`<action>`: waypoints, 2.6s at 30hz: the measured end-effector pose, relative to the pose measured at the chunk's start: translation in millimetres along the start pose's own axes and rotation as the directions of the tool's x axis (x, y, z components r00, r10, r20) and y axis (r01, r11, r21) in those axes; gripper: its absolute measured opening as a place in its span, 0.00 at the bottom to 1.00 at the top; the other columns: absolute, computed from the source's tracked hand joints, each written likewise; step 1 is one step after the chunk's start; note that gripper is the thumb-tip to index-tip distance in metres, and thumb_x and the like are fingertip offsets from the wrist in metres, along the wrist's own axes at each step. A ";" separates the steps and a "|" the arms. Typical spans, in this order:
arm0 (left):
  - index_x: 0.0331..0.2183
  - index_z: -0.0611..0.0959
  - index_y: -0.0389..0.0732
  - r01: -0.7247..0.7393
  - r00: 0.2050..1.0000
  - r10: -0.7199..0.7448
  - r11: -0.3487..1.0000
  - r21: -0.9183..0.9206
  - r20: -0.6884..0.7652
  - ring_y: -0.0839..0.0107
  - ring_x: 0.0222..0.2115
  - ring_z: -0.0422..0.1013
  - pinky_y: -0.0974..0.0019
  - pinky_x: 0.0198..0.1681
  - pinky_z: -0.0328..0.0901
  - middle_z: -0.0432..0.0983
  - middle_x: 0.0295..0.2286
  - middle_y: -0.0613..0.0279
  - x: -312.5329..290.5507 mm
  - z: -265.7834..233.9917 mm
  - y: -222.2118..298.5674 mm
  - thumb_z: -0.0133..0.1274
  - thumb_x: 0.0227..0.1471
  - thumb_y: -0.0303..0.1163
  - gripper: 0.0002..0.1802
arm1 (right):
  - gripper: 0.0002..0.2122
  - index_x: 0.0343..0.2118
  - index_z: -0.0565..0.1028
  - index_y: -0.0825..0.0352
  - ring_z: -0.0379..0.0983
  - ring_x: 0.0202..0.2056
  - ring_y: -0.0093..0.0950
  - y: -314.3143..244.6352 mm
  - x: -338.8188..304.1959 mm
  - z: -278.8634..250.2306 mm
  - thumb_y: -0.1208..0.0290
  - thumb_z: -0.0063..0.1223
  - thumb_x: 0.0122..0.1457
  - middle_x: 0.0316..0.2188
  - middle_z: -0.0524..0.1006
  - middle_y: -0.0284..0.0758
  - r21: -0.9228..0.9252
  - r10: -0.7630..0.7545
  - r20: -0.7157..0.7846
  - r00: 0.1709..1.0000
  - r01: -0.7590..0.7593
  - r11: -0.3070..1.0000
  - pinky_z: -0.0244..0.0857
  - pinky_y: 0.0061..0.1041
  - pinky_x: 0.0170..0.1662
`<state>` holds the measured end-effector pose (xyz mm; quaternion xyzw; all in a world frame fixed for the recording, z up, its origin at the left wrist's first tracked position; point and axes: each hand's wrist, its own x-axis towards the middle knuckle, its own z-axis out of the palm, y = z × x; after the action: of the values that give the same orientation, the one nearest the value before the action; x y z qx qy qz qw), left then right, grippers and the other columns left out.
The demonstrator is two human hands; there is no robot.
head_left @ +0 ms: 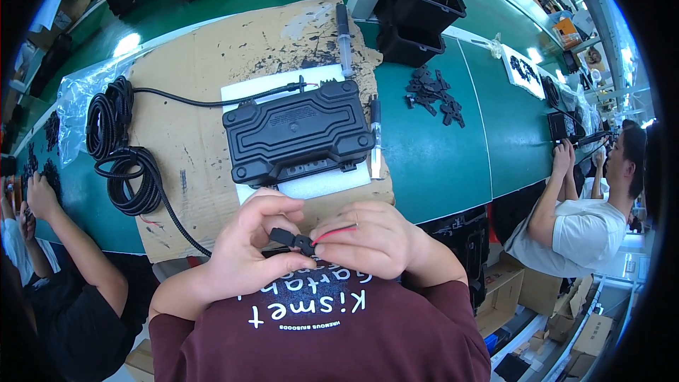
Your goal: The person assembles electronic components by fitting a cable into a black plastic housing by hand.
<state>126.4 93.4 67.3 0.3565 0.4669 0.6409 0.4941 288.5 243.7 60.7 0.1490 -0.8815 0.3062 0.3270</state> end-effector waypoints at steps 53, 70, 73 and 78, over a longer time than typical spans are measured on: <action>0.29 0.78 0.35 -0.309 0.893 0.433 0.790 0.530 -0.125 0.70 0.25 0.66 0.71 0.28 0.60 0.70 0.26 0.61 0.6 -14.8 -15.0 0.58 0.45 0.17 0.06 | 0.30 0.53 0.69 0.68 0.69 0.40 0.36 -32.4 -25.7 -7.9 0.71 0.70 0.45 0.40 0.68 0.46 0.998 0.246 0.057 0.968 -0.053 -0.023 0.66 0.34 0.40; 0.33 0.78 0.33 -0.415 0.848 0.529 0.653 0.633 0.009 0.70 0.25 0.67 0.70 0.28 0.62 0.71 0.27 0.58 1.0 -15.7 -6.8 0.57 0.47 0.18 0.08 | 0.30 0.49 0.69 0.75 0.77 0.34 0.42 -33.4 -17.8 -3.7 0.59 0.68 0.49 0.35 0.76 0.53 0.989 0.246 -0.005 0.969 -0.032 0.146 0.73 0.36 0.35; 0.33 0.77 0.35 -0.387 0.867 0.499 0.669 0.635 0.003 0.71 0.26 0.68 0.71 0.29 0.62 0.71 0.27 0.58 -0.6 -15.0 -6.9 0.56 0.49 0.18 0.07 | 0.30 0.49 0.69 0.75 0.77 0.33 0.39 -32.0 -15.9 -4.4 0.59 0.68 0.48 0.34 0.76 0.52 0.986 0.242 -0.013 0.970 -0.028 0.163 0.72 0.34 0.34; 0.33 0.78 0.34 -0.410 0.850 0.527 0.650 0.639 0.010 0.70 0.26 0.68 0.71 0.29 0.63 0.71 0.27 0.58 0.8 -15.3 -9.1 0.57 0.48 0.18 0.08 | 0.30 0.49 0.69 0.75 0.77 0.33 0.38 -32.9 -16.4 -3.0 0.59 0.68 0.49 0.34 0.76 0.51 0.988 0.256 -0.013 0.967 -0.027 0.154 0.72 0.33 0.34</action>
<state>114.8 91.1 53.9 0.5486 0.5838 0.5859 0.1222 317.3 221.4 66.1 0.2130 -0.4526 0.8424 0.2004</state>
